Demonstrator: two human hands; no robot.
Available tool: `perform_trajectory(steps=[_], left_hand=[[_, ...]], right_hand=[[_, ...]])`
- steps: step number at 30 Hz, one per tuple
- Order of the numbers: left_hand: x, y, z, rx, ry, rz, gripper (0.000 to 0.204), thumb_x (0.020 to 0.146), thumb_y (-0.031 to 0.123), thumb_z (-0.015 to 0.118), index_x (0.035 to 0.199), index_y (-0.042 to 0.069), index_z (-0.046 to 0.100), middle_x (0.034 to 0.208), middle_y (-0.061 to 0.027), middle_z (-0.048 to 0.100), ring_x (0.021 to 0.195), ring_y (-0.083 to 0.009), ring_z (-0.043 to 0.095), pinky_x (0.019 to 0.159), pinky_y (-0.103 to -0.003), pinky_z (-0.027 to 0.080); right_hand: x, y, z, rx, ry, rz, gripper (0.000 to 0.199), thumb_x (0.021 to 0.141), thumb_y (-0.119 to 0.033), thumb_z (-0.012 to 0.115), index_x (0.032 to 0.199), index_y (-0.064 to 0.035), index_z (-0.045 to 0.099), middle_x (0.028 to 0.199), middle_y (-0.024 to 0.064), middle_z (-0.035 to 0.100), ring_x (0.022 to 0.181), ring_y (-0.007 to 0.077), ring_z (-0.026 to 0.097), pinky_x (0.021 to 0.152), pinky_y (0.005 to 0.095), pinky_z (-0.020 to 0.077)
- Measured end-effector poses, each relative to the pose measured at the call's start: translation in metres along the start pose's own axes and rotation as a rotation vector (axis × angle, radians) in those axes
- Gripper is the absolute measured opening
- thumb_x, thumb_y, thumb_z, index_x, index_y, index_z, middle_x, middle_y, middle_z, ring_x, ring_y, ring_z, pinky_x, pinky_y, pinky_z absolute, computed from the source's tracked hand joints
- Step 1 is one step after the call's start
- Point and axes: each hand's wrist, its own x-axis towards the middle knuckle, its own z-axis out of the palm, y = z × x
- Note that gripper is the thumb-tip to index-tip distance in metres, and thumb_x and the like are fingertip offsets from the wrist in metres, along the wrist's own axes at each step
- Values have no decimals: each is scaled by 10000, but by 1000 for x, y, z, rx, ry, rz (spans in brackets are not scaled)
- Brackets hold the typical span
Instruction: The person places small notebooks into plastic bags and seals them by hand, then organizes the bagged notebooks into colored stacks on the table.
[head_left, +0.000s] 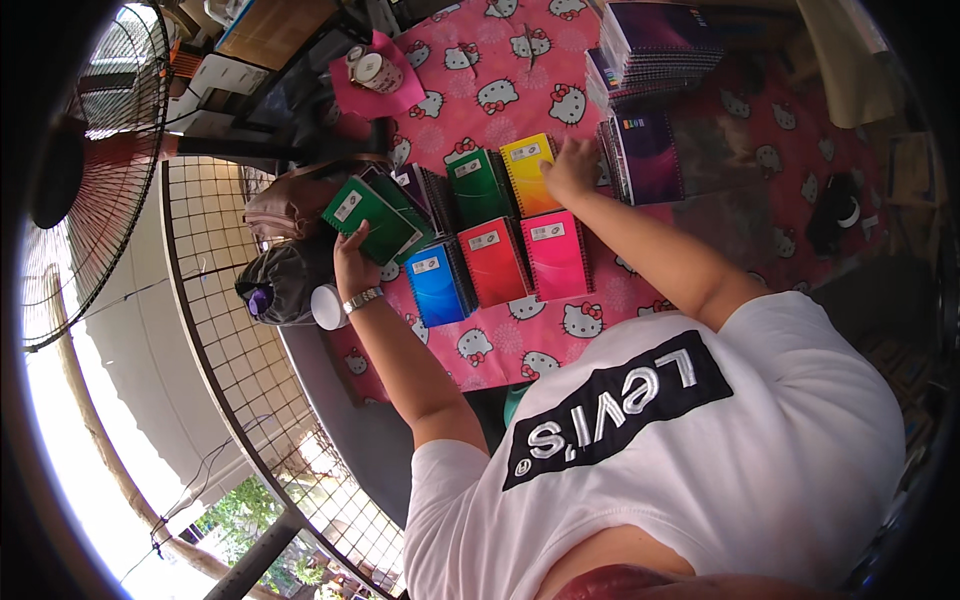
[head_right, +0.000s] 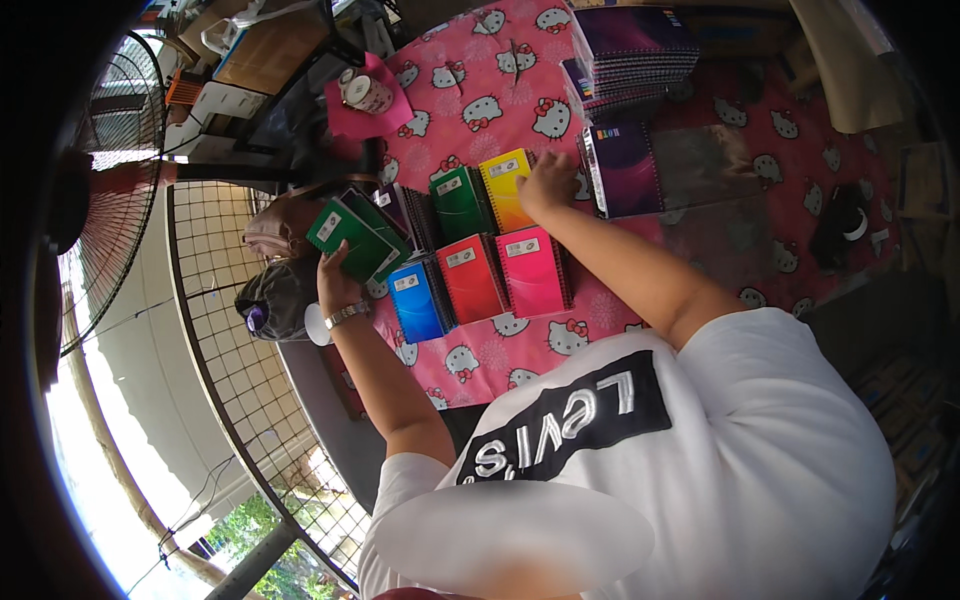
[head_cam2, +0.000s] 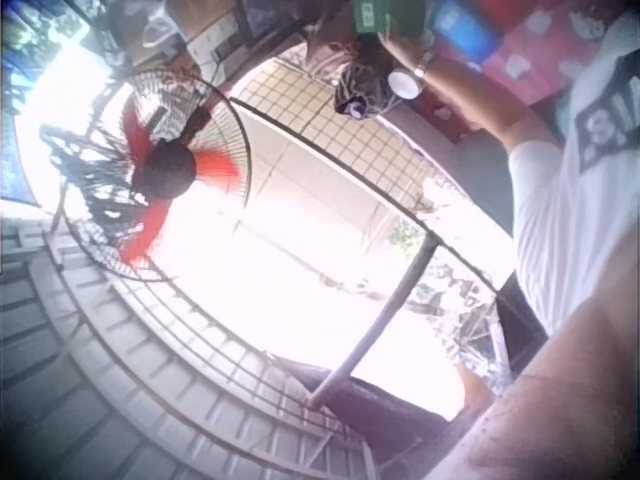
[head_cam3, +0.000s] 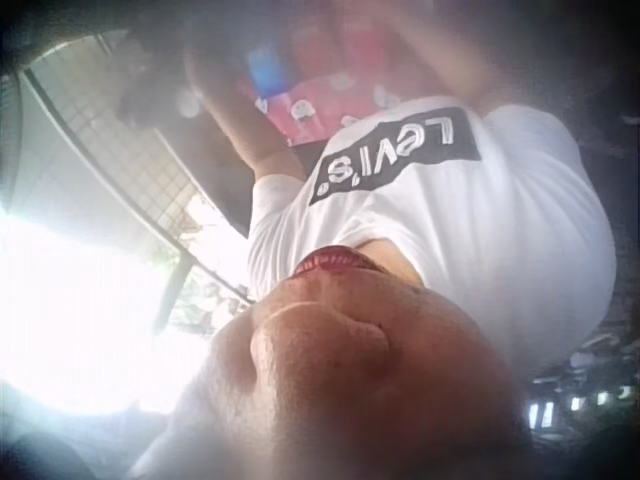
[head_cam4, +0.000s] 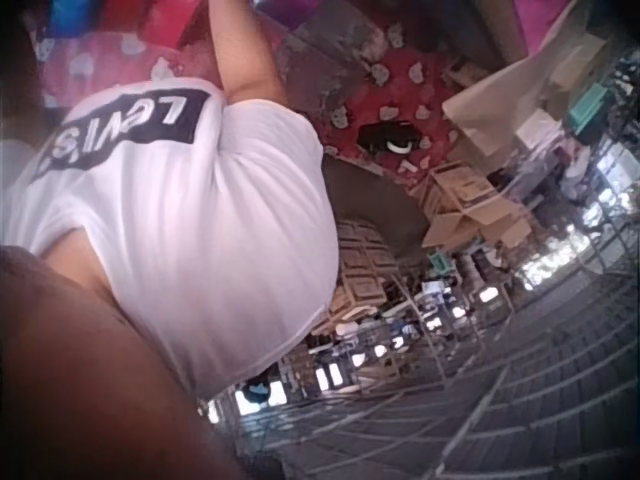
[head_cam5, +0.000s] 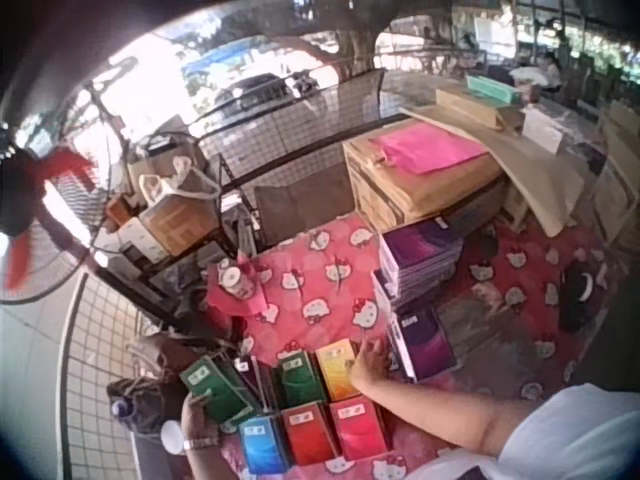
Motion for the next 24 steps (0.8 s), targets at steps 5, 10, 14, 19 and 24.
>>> perform_trajectory(steps=[5,10,14,19,24], left_hand=[[-24,-65,0,-643,-113,97,325,904,164,569,1190,9,569,1192,-123,619,1083,-295,598,927,-474,487],[-77,-134,32,-782,-147,143,380,868,91,582,1233,0,534,1199,-171,607,1079,-319,606,963,-519,472],[-124,-143,36,-583,-120,94,438,831,57,599,1254,-10,511,1224,-150,592,1123,-310,574,989,-508,440],[-157,-140,55,-570,-76,77,490,877,197,615,1317,44,465,1321,-118,526,1206,-294,504,1026,-482,375],[-184,-163,78,-444,18,32,597,872,339,643,1357,79,411,1286,-99,545,1164,-270,542,963,-447,454]], right_hand=[[-2,9,5,64,-127,-48,405,734,-225,748,1031,-22,561,1083,180,511,992,363,550,819,444,471],[14,-10,-15,306,-63,-272,309,741,-108,726,963,-20,530,948,152,584,850,336,607,743,412,495],[-11,-73,-95,736,-276,-616,352,785,-49,689,1075,-32,491,862,101,599,754,221,620,713,331,498],[-74,-78,-127,722,-890,-633,574,788,-115,716,1272,-63,412,956,97,531,916,212,576,828,316,475],[-121,-33,-76,527,-606,-841,519,734,-134,750,1160,-54,466,1068,155,473,989,280,542,853,360,475]])
